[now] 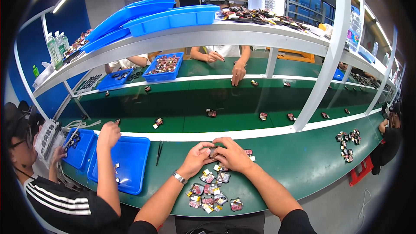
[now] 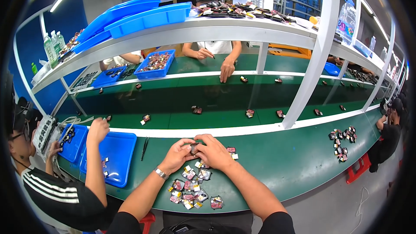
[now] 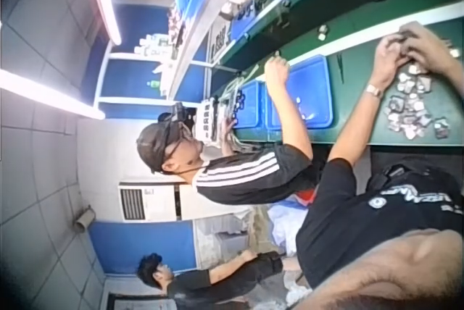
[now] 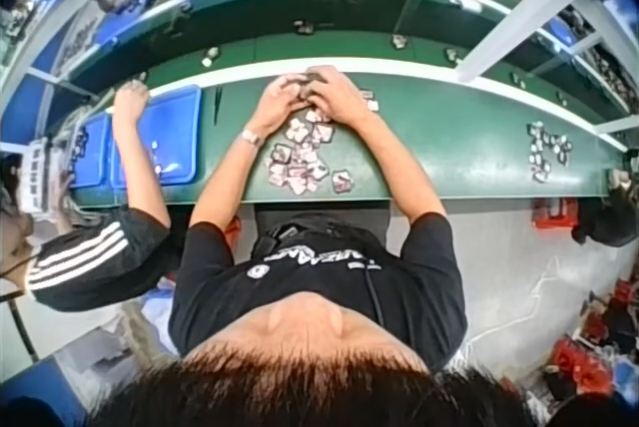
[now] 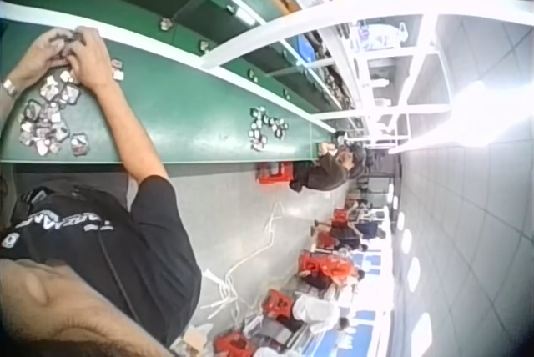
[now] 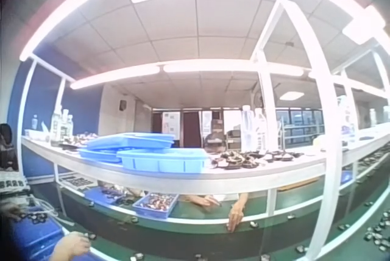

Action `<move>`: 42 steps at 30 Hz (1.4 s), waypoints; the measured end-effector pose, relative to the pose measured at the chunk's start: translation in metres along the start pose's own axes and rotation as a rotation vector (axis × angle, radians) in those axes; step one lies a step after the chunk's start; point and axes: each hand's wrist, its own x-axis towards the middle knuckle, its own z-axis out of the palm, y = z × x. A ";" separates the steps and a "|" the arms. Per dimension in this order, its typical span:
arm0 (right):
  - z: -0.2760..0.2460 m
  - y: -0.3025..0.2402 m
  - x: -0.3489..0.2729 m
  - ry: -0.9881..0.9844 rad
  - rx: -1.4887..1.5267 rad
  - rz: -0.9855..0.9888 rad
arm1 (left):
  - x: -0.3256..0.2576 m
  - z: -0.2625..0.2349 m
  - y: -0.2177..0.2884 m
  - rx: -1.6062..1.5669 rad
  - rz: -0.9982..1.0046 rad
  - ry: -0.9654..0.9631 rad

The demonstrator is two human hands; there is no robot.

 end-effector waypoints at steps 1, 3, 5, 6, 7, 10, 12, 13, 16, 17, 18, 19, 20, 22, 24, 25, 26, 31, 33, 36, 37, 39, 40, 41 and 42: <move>0.001 0.001 -0.001 -0.011 0.026 0.007 | 0.000 0.000 0.000 0.001 0.000 0.000; 0.002 0.001 -0.003 -0.011 0.073 0.072 | -0.001 0.004 0.002 -0.017 -0.007 0.003; 0.004 0.000 -0.004 -0.010 0.123 0.132 | -0.002 0.004 0.005 -0.042 -0.002 -0.032; 0.006 -0.001 -0.005 0.007 0.158 0.183 | -0.002 0.004 0.006 -0.069 0.006 -0.064; 0.007 -0.002 -0.005 0.024 0.193 0.235 | -0.003 0.005 0.008 -0.066 0.007 -0.064; 0.009 0.002 -0.007 0.019 0.228 0.284 | -0.001 0.007 0.008 -0.038 0.052 -0.126; 0.008 0.001 -0.006 0.003 0.246 0.274 | -0.001 0.005 0.007 -0.017 0.034 -0.122; 0.007 0.000 -0.006 -0.014 0.265 0.264 | -0.001 0.003 0.006 -0.015 0.033 -0.124; 0.004 -0.002 -0.007 -0.061 0.290 0.207 | -0.001 0.000 0.003 -0.040 -0.017 -0.092; 0.003 -0.002 -0.007 -0.056 0.289 0.208 | -0.001 0.000 0.002 -0.018 -0.005 -0.084; 0.004 -0.002 -0.007 -0.039 0.294 0.215 | -0.001 0.000 0.002 0.004 0.006 -0.075; 0.005 -0.002 -0.008 -0.022 0.299 0.222 | -0.001 0.000 0.002 0.007 0.005 -0.078; 0.006 -0.002 -0.008 -0.018 0.299 0.222 | -0.001 0.000 0.003 -0.038 -0.002 -0.079; 0.010 -0.003 -0.007 0.074 0.256 0.217 | -0.001 -0.001 0.004 -0.079 -0.010 -0.082; 0.013 -0.006 -0.008 0.083 0.263 0.251 | 0.000 -0.002 0.002 -0.092 0.000 -0.084; 0.014 -0.007 -0.008 0.087 0.271 0.284 | 0.001 -0.002 0.001 -0.090 -0.002 -0.087; 0.016 -0.008 -0.008 0.090 0.273 0.284 | 0.000 -0.001 0.002 -0.083 0.007 -0.086; 0.020 -0.012 -0.007 0.148 0.229 0.286 | -0.001 -0.003 0.001 -0.091 0.025 -0.091; 0.022 -0.010 -0.008 0.159 0.230 0.282 | 0.000 -0.003 0.000 -0.097 0.031 -0.102; 0.023 -0.011 -0.008 0.187 0.242 0.291 | 0.000 -0.002 0.000 -0.101 0.032 -0.099; 0.023 -0.011 -0.008 0.205 0.250 0.306 | 0.000 -0.002 0.000 -0.100 0.032 -0.100; 0.026 -0.011 -0.009 0.220 0.264 0.308 | 0.000 -0.003 0.000 -0.089 0.028 -0.093; 0.028 -0.010 -0.009 0.233 0.279 0.310 | 0.000 -0.004 -0.001 -0.088 0.029 -0.094; 0.028 -0.009 -0.009 0.235 0.279 0.310 | 0.000 -0.004 -0.001 -0.089 0.029 -0.093; 0.029 -0.008 -0.009 0.238 0.292 0.302 | 0.000 -0.005 -0.001 -0.091 0.029 -0.091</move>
